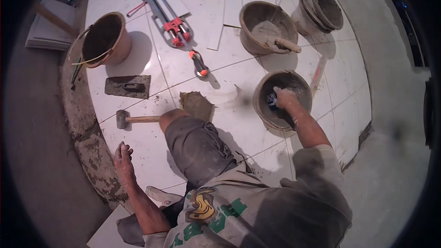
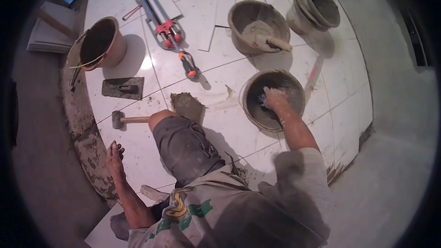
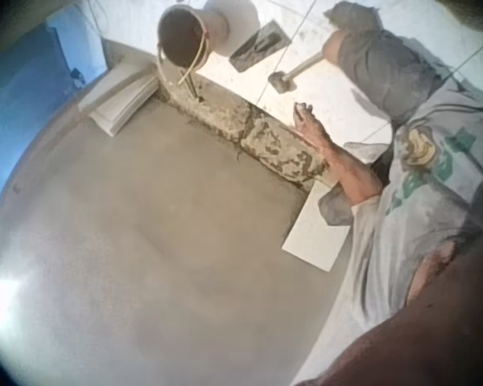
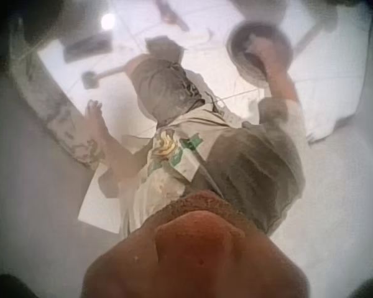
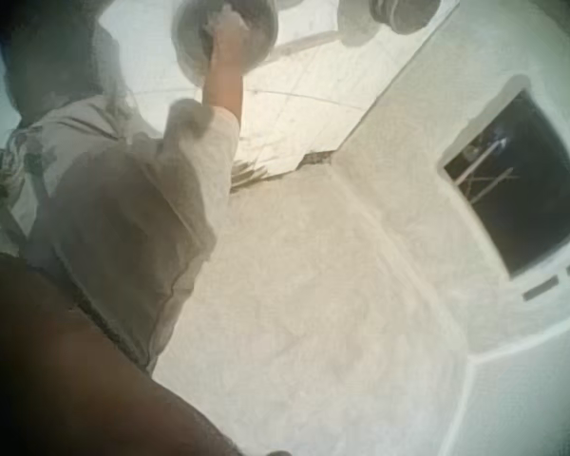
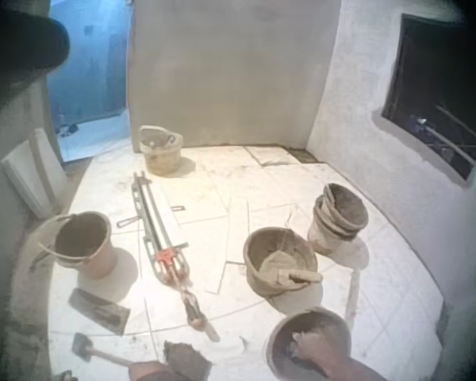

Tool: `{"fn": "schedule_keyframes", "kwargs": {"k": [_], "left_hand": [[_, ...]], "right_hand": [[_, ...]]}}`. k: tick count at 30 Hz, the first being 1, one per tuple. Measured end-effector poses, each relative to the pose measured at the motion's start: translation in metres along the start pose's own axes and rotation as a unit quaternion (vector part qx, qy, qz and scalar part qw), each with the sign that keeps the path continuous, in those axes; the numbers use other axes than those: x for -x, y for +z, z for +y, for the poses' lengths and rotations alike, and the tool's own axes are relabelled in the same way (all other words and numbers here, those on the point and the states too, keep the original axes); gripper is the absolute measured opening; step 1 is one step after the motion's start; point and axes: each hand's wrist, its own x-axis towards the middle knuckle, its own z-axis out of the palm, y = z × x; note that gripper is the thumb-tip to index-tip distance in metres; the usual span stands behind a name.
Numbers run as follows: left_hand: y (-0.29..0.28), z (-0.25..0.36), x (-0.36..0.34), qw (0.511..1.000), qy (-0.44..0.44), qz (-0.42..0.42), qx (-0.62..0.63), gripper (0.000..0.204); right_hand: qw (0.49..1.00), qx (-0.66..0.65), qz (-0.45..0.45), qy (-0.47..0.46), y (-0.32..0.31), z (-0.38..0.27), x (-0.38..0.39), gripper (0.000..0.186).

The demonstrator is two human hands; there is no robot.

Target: Apply cement to the floor and lay a large floor tile.

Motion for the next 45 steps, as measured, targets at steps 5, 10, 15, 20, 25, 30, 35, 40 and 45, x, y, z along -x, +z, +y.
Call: {"fn": "schedule_keyframes", "kwargs": {"k": [5,10,15,20,25,30,35,40,45], "left_hand": [[-0.036,-0.027,0.013,0.999,-0.019,0.038,0.014,0.054],[-0.050,-0.051,0.023,0.994,-0.054,0.081,0.058,0.051],[-0.052,-0.044,0.026,0.998,-0.008,0.068,-0.001,0.051],[-0.065,-0.014,0.017,0.997,0.042,0.059,-0.040,0.044],[-0.105,0.012,0.002,0.968,0.203,0.065,-0.131,0.038],[-0.145,0.033,-0.001,0.972,0.176,0.079,-0.133,0.043],[-0.180,0.010,-0.026,0.973,0.211,0.088,-0.031,0.043],[-0.217,-0.030,-0.062,0.928,0.309,0.205,-0.023,0.038],[-0.260,-0.039,-0.094,0.959,0.219,0.179,0.030,0.042]], "right_hand": [[0.997,0.079,-0.006,-0.019,0.048,0.011,-0.025,0.030],[0.992,0.097,-0.078,0.001,0.058,0.008,-0.023,0.038],[0.998,-0.038,0.050,0.011,0.047,0.022,0.008,0.028],[0.974,-0.119,0.193,0.017,0.011,0.039,0.037,0.036],[0.958,-0.151,0.241,-0.038,-0.064,0.025,0.065,0.034],[0.941,0.037,0.331,-0.063,-0.138,-0.051,0.070,0.037],[0.941,0.022,0.275,-0.199,-0.181,-0.215,0.074,0.032],[0.876,-0.065,0.210,-0.430,-0.130,-0.447,0.089,0.026],[0.805,0.000,0.120,-0.581,-0.037,-0.687,0.112,0.032]]}}
